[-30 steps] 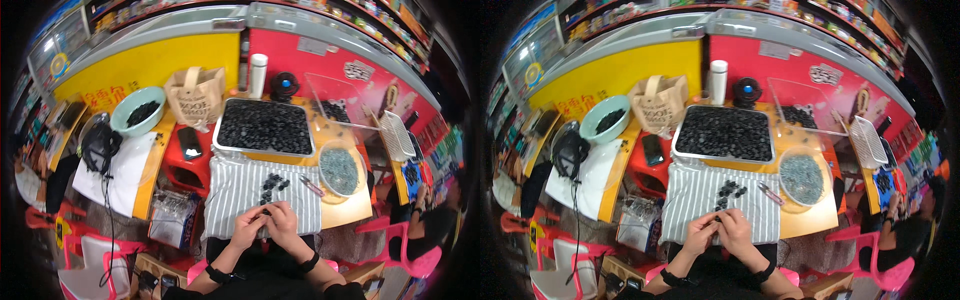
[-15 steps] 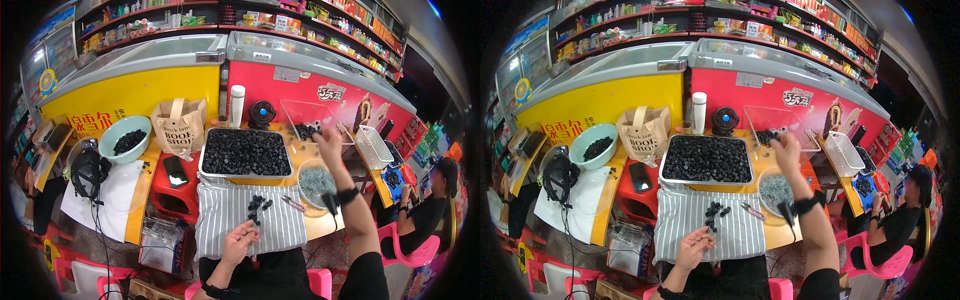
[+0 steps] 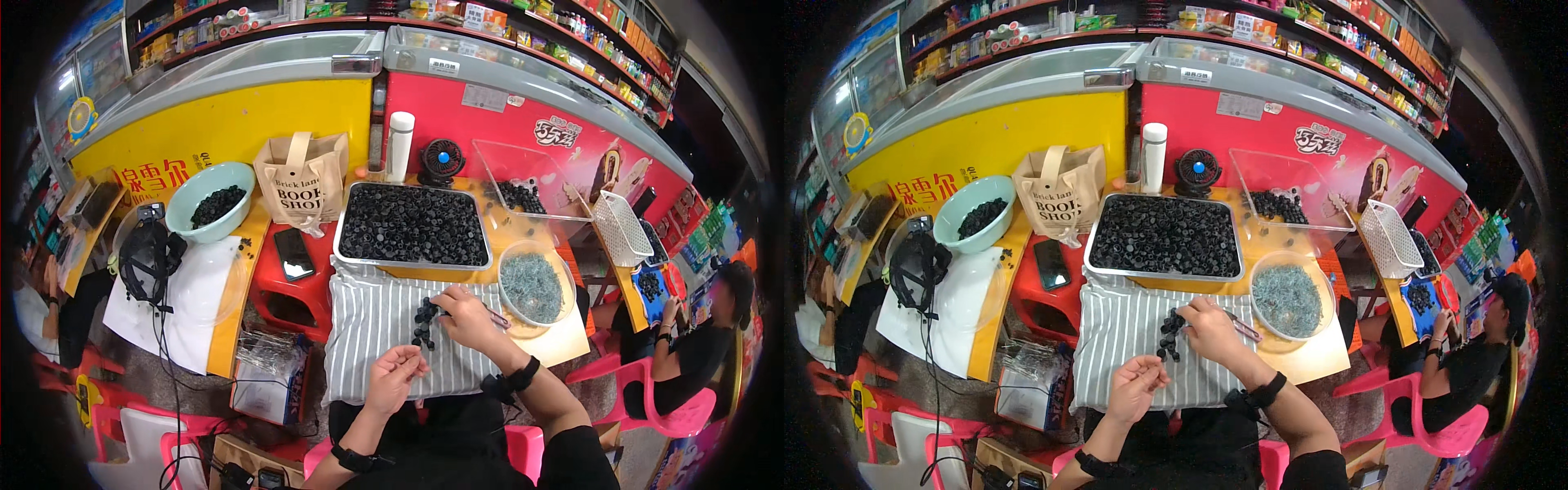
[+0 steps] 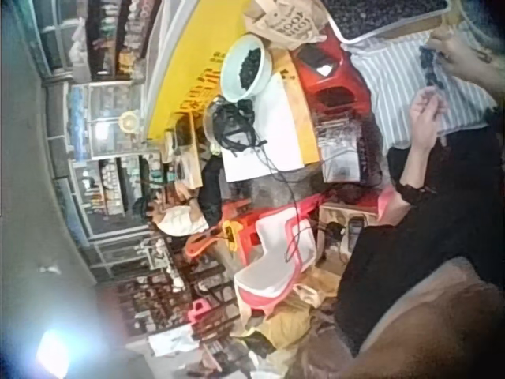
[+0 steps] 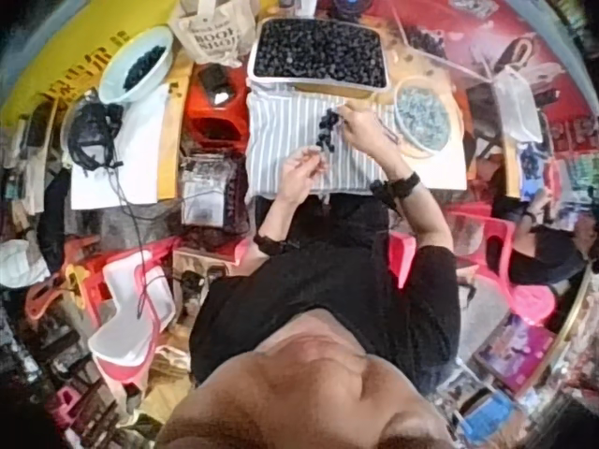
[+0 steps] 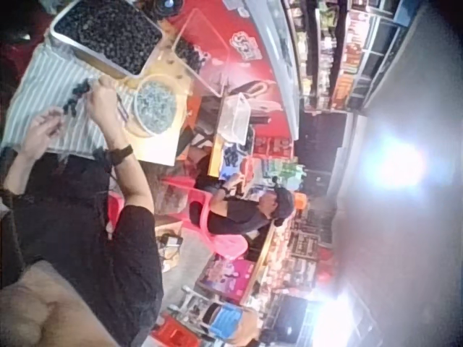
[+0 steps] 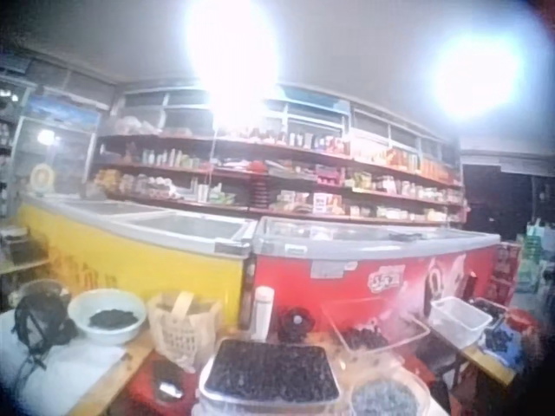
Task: Assembling small black plastic components by inserting tiny pieces into them by hand and with tweezers.
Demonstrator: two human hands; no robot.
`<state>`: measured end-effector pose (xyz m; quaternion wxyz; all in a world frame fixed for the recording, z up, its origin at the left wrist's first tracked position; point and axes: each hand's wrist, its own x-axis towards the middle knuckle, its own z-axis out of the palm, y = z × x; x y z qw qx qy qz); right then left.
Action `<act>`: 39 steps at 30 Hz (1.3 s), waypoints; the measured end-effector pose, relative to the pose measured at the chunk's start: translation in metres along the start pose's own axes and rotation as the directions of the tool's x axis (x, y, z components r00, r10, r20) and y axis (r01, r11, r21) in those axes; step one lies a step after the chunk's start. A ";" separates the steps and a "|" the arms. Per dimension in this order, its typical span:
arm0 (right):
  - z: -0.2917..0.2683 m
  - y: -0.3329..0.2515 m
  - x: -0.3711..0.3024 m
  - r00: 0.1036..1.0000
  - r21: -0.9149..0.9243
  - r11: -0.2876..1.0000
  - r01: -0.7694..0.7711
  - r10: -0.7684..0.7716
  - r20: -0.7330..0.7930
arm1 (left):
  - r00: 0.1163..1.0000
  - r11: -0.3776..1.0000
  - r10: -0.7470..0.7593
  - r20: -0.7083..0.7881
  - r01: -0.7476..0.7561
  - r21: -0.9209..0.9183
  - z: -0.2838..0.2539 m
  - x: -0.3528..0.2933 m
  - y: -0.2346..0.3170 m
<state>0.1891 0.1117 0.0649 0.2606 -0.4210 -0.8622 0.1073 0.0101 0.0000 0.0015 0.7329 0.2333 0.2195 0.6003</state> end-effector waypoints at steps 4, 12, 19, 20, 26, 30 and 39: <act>0.016 0.012 0.000 0.998 -0.034 0.999 0.020 -0.022 -0.053 | 1.000 1.000 -0.004 0.013 0.004 0.005 0.001 0.000 -0.001; 0.005 0.002 -0.026 0.993 0.182 0.979 -0.092 0.104 -0.055 | 1.000 0.999 0.010 -0.013 -0.010 0.032 -0.002 -0.001 -0.001; 0.022 0.005 0.008 0.998 0.099 0.993 0.067 -0.067 -0.003 | 1.000 0.999 0.014 -0.005 -0.013 0.048 0.004 0.000 -0.002; 0.025 0.007 0.003 0.998 0.100 0.993 0.063 -0.063 -0.006 | 1.000 0.999 0.004 -0.010 -0.003 0.053 0.004 -0.001 -0.003; -0.001 -0.013 -0.029 0.996 0.142 0.986 0.091 -0.089 -0.021 | 1.000 1.000 -0.008 -0.029 0.008 0.019 -0.001 -0.002 -0.003; -0.001 -0.015 -0.063 1.000 0.028 0.999 0.025 -0.025 0.000 | 1.000 0.998 -0.006 -0.024 0.008 0.059 -0.002 0.001 0.001; 0.003 -0.013 -0.021 0.985 0.028 0.999 0.015 -0.010 -0.172 | 0.999 0.996 -0.004 -0.041 0.007 0.085 0.004 0.000 0.001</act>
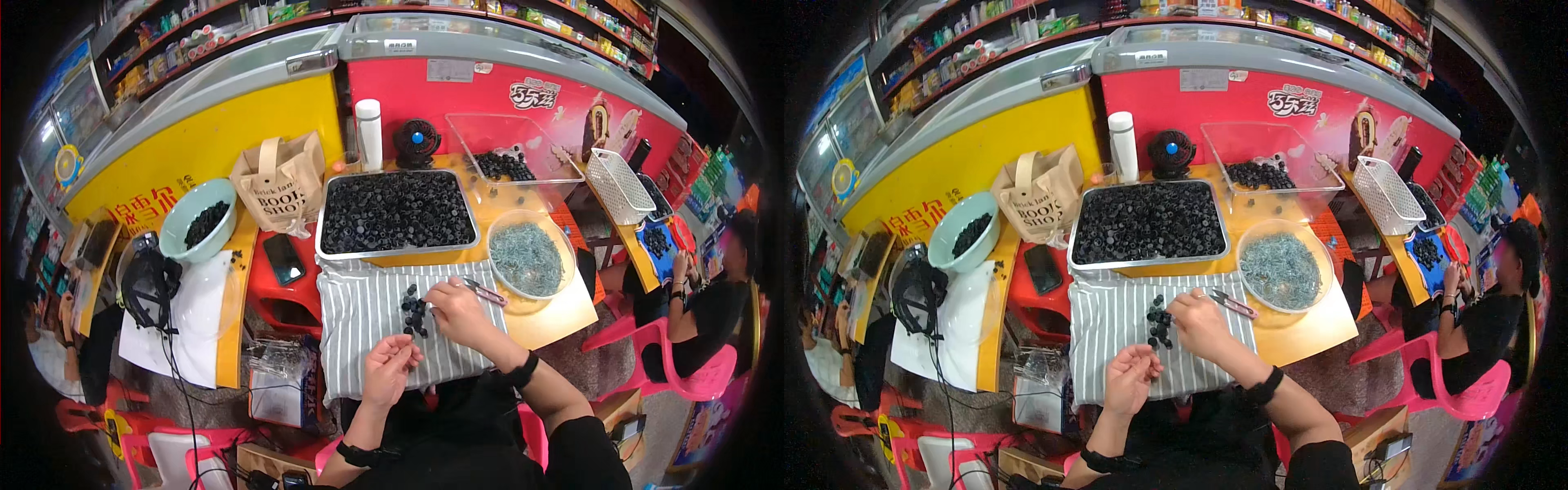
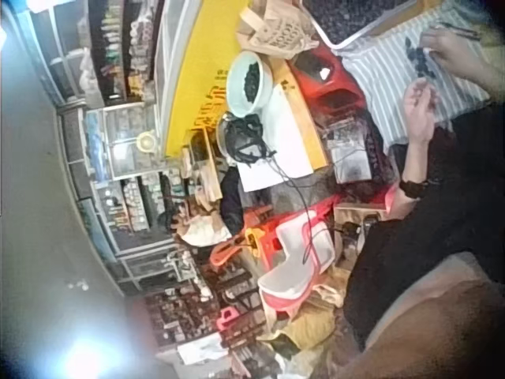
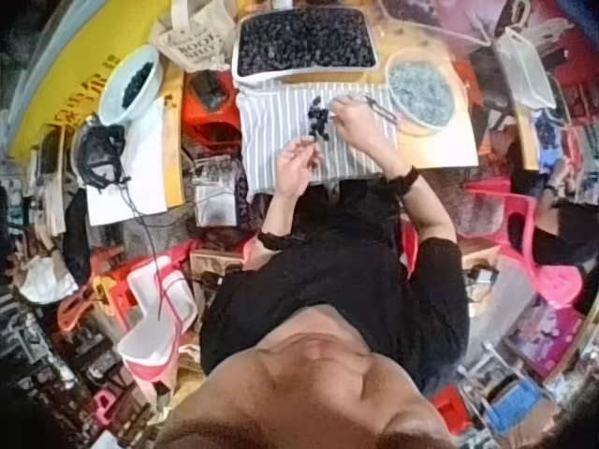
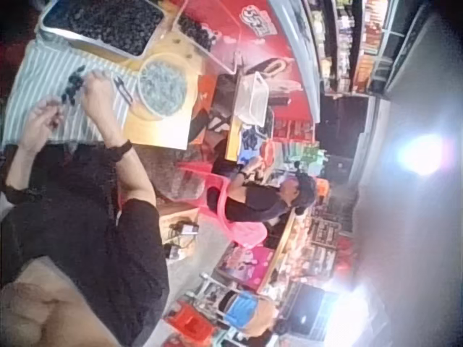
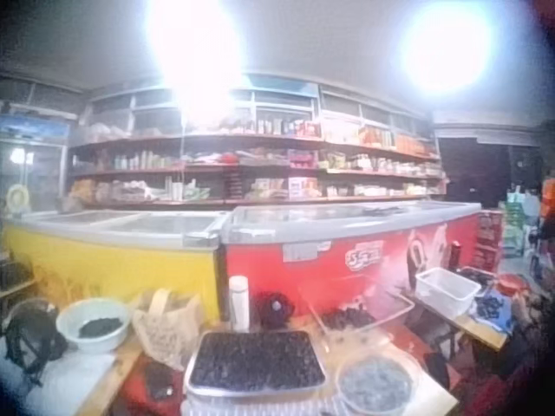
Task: Assembling small black plastic components by inserting tiny pieces into them by hand and with tweezers.
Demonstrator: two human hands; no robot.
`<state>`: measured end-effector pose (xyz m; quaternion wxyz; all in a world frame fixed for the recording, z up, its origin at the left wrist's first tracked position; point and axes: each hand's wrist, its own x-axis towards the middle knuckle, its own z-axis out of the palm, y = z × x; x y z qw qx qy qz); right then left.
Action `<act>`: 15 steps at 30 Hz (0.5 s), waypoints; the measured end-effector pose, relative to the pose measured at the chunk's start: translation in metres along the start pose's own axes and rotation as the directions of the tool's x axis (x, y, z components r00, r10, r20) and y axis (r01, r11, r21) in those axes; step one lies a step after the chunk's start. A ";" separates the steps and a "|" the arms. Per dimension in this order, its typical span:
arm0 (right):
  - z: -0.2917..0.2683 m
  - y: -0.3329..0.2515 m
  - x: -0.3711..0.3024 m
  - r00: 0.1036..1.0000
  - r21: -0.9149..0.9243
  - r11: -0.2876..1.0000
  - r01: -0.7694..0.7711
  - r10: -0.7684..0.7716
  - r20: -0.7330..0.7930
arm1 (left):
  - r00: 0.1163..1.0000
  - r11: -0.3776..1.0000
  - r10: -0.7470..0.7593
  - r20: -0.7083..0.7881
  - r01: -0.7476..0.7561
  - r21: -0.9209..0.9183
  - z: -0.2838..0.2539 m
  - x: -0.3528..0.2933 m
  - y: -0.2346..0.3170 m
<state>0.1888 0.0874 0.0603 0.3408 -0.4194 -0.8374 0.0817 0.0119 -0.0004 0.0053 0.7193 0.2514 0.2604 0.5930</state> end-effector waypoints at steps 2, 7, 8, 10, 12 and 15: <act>0.007 0.005 0.008 0.997 -0.044 0.999 0.022 -0.019 0.079 | 1.000 1.000 0.010 0.001 -0.010 0.016 0.003 0.002 -0.003; 0.014 0.007 0.007 0.986 -0.092 0.995 0.042 -0.027 0.165 | 1.000 1.000 0.005 0.004 -0.005 -0.003 0.002 -0.002 -0.003; 0.009 0.002 0.003 0.997 -0.016 1.000 0.015 -0.013 0.076 | 1.000 1.000 0.008 -0.002 -0.008 -0.009 -0.001 -0.001 -0.003; 0.002 -0.010 -0.008 1.000 0.064 0.998 -0.006 0.005 0.008 | 1.000 0.999 -0.018 0.003 0.018 -0.029 -0.005 -0.003 -0.003; -0.001 -0.016 -0.020 1.000 0.006 1.000 0.016 -0.016 -0.003 | 1.000 1.000 -0.012 0.002 0.012 -0.027 -0.006 0.000 -0.001; 0.002 -0.006 -0.029 0.987 0.042 0.999 -0.035 0.041 -0.154 | 1.000 1.000 -0.010 0.010 0.010 -0.013 -0.003 0.001 0.001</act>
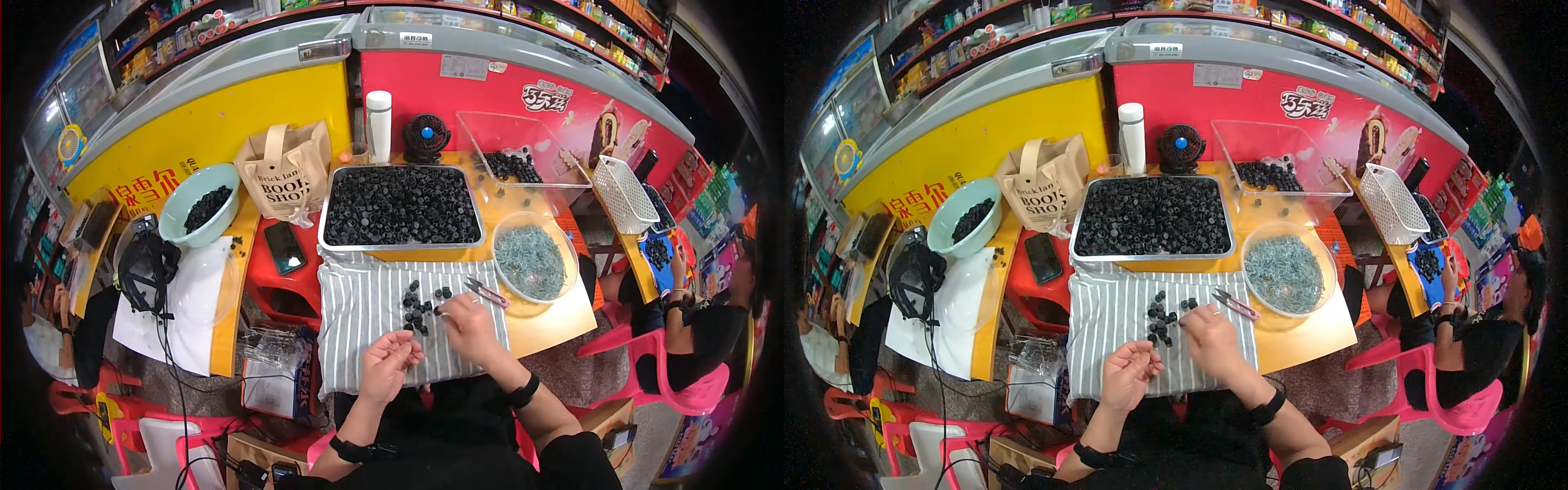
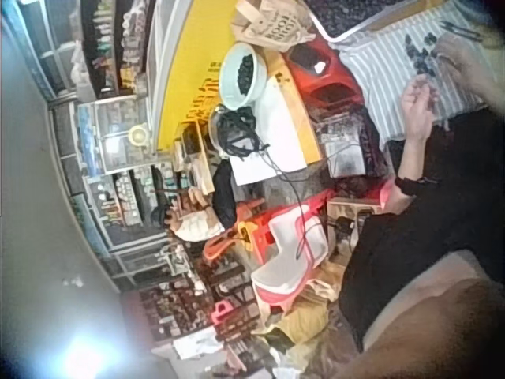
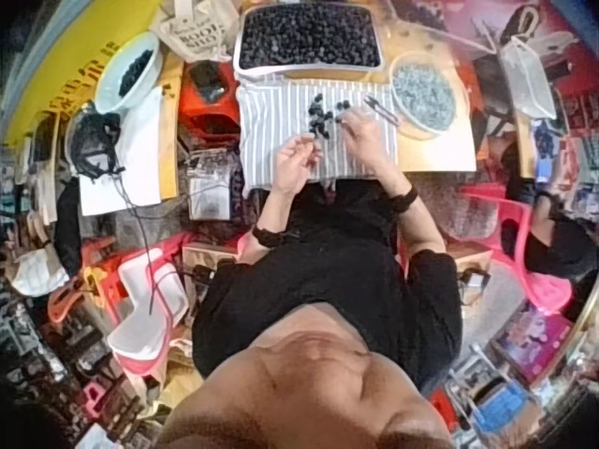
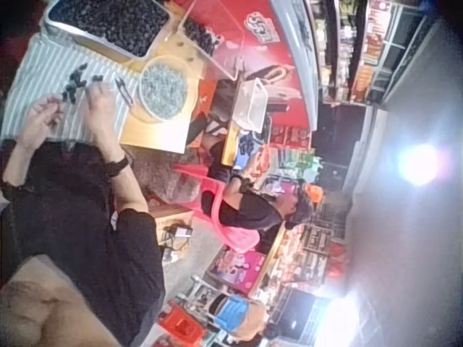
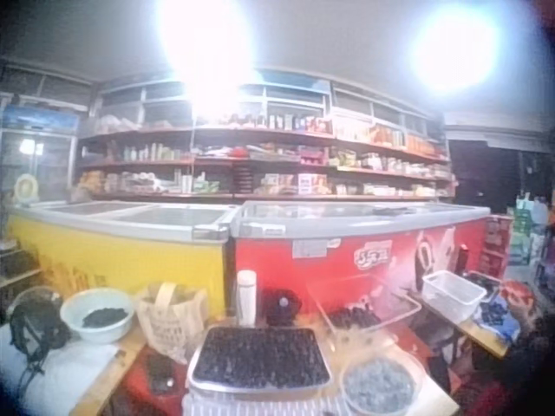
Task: Assembling small black plastic components by inserting tiny pieces into them by hand and with tweezers.
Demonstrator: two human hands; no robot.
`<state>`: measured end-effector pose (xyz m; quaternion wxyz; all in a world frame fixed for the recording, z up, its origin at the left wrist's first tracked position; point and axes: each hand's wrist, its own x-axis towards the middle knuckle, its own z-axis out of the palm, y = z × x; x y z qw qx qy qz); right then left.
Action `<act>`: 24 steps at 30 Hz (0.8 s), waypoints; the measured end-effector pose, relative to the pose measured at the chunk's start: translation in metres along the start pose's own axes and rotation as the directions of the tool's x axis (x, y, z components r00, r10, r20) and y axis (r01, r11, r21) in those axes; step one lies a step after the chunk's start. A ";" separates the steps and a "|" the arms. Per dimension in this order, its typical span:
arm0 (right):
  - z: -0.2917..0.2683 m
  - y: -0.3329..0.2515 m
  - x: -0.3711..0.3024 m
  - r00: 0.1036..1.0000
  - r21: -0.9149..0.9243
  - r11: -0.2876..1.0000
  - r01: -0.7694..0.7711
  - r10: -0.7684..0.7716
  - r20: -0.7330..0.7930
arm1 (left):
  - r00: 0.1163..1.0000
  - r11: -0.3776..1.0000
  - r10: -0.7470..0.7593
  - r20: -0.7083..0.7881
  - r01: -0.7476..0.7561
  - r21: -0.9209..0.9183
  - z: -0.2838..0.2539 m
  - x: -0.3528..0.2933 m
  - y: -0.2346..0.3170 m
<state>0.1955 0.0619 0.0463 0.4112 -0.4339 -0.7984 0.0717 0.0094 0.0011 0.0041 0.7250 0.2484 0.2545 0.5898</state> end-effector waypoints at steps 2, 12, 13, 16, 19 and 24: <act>-0.003 0.006 0.004 0.998 0.010 0.998 -0.065 0.065 -0.007 | 1.000 1.000 -0.007 0.002 0.007 0.022 0.002 0.000 0.002; 0.010 0.001 0.024 0.960 -0.167 0.983 0.078 -0.029 0.278 | 1.000 1.000 -0.018 -0.005 0.018 0.015 0.001 -0.001 -0.003; 0.008 -0.004 0.020 0.974 -0.057 0.996 0.075 -0.061 0.216 | 1.000 1.000 -0.010 -0.016 0.010 -0.014 0.000 -0.002 -0.005; 0.003 -0.037 0.001 0.987 0.165 0.985 0.052 -0.076 0.141 | 0.999 1.000 -0.010 -0.044 0.009 -0.023 0.004 -0.003 -0.006; -0.009 -0.056 -0.010 0.960 -0.052 0.978 0.204 -0.189 0.204 | 1.000 1.000 -0.008 -0.010 0.008 -0.004 0.005 0.002 -0.003; -0.015 -0.051 -0.013 0.979 0.094 0.994 0.064 -0.081 0.188 | 0.999 0.999 -0.033 0.036 0.032 0.026 -0.001 -0.001 -0.001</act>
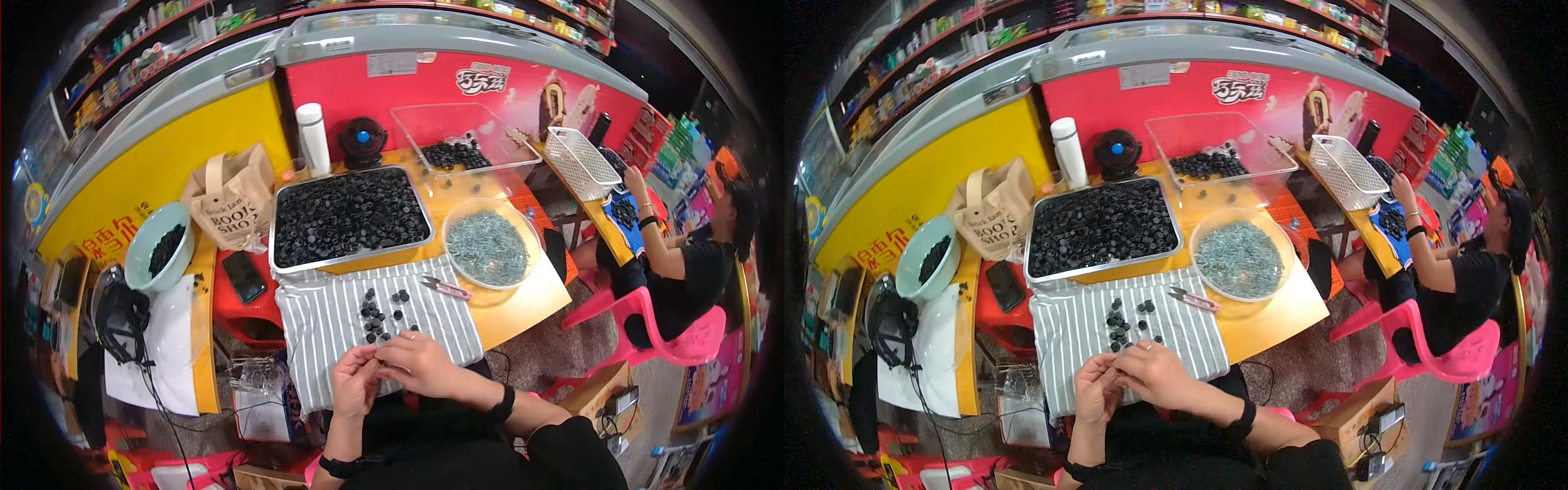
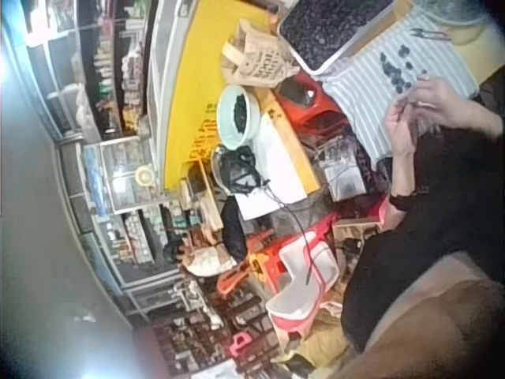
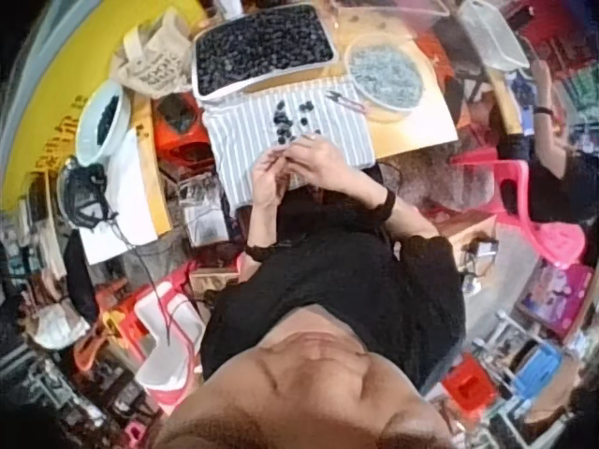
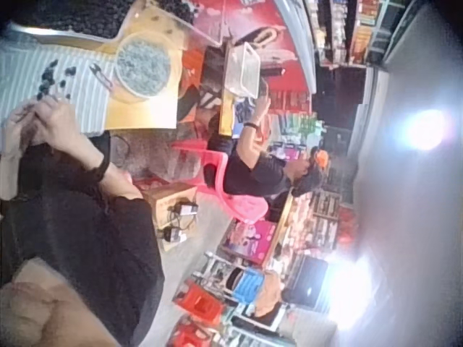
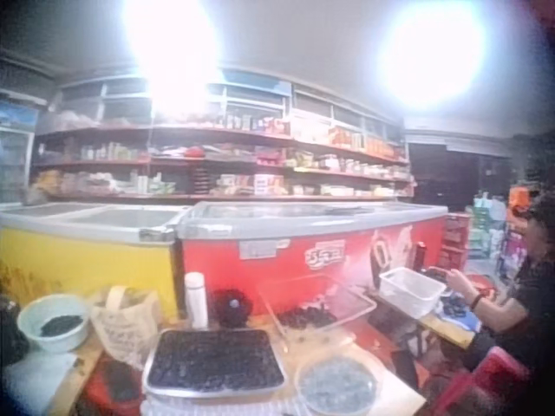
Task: Assembling small black plastic components by inserting tiny pieces into them by hand and with tweezers.
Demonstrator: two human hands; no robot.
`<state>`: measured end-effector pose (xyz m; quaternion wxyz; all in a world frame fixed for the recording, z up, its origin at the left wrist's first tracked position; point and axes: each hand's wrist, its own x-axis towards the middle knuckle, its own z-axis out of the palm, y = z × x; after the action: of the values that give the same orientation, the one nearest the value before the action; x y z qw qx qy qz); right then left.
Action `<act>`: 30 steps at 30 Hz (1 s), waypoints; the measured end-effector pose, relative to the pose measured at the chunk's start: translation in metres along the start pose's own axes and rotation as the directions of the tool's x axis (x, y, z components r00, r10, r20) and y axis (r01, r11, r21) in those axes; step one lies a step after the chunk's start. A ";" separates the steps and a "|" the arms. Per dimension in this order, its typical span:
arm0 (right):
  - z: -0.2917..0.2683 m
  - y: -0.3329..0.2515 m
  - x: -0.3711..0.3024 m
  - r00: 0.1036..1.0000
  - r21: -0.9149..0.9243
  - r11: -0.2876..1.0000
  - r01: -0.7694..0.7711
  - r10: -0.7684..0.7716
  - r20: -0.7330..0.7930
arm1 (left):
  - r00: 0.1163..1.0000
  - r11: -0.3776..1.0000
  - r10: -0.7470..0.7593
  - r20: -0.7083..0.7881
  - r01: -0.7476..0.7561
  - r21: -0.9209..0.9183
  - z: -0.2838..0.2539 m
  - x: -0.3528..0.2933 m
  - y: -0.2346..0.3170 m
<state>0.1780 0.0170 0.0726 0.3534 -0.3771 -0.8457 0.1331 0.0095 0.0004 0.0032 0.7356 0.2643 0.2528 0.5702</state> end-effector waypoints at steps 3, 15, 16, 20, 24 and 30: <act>-0.030 0.028 0.003 0.989 0.206 0.976 -0.069 0.094 -0.114 | 0.999 0.998 0.012 -0.033 -0.014 -0.069 0.004 0.000 0.003; -0.097 0.165 -0.011 0.797 -0.380 0.703 -0.601 0.559 -0.228 | 0.999 1.000 0.008 -0.038 -0.008 -0.017 0.003 -0.001 0.002; -0.098 0.168 -0.008 0.788 -0.333 0.714 -0.616 0.574 -0.224 | 0.999 1.000 0.006 -0.036 -0.007 -0.029 0.003 -0.001 0.002; -0.102 0.194 -0.024 0.826 -0.255 0.798 -0.547 0.464 -0.321 | 0.999 0.999 0.001 -0.036 -0.003 -0.049 0.001 -0.001 -0.001; -0.103 0.184 -0.016 0.768 -0.101 0.855 -0.508 0.396 -0.504 | 0.999 0.998 0.013 -0.044 -0.015 -0.057 0.000 -0.002 0.002; -0.104 0.179 -0.009 0.828 -0.158 0.881 -0.446 0.338 -0.447 | 0.999 0.998 0.002 -0.049 -0.005 -0.059 -0.002 -0.002 0.000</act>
<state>0.3515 0.1278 0.0544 0.4343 -0.6055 -0.6668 0.0118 0.0075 -0.0008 0.0020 0.7357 0.2290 0.2533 0.5850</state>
